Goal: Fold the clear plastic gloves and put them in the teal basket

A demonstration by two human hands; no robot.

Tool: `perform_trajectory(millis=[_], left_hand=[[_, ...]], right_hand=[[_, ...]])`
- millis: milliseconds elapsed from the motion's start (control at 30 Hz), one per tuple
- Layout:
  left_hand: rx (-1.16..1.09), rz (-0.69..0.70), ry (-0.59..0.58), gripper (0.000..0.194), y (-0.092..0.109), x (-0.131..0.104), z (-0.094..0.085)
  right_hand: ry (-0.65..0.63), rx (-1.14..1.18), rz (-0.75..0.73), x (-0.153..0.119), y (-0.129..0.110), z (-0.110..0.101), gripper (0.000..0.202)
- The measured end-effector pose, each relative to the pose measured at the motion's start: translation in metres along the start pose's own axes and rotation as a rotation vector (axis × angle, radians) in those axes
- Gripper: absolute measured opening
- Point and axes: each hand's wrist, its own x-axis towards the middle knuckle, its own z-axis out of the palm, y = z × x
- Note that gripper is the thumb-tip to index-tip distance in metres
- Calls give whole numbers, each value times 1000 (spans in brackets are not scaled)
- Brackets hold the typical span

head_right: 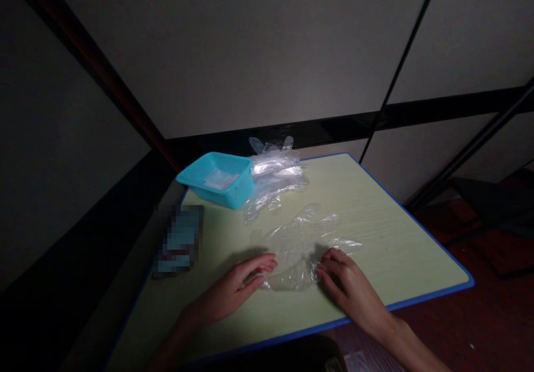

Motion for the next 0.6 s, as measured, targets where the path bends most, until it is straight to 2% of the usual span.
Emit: perform_trajectory(millis=[100, 167, 233, 267, 333, 433, 500, 600], left_hand=[[89, -8, 32, 40, 1, -2, 3], [217, 10, 75, 44, 6, -4, 5], [365, 42, 106, 48, 16, -7, 9], [432, 58, 107, 49, 21, -9, 13], [543, 93, 74, 53, 31, -12, 22], [631, 140, -9, 62, 39, -16, 39], [643, 160, -63, 66, 38, -18, 47], [642, 174, -111, 71, 31, -20, 54]], right_hand=[[64, -79, 41, 4, 7, 6, 23], [175, -128, 57, 2, 8, 7, 18], [270, -171, 44, -2, 5, 7, 26], [276, -196, 25, -5, 2, 7, 30], [203, -265, -38, -11, -7, 9, 37], [23, -407, -199, -16, -20, 15, 52], [-63, -483, -289, -17, -24, 20, 63], [-98, -534, -328, -18, -22, 26, 69]])
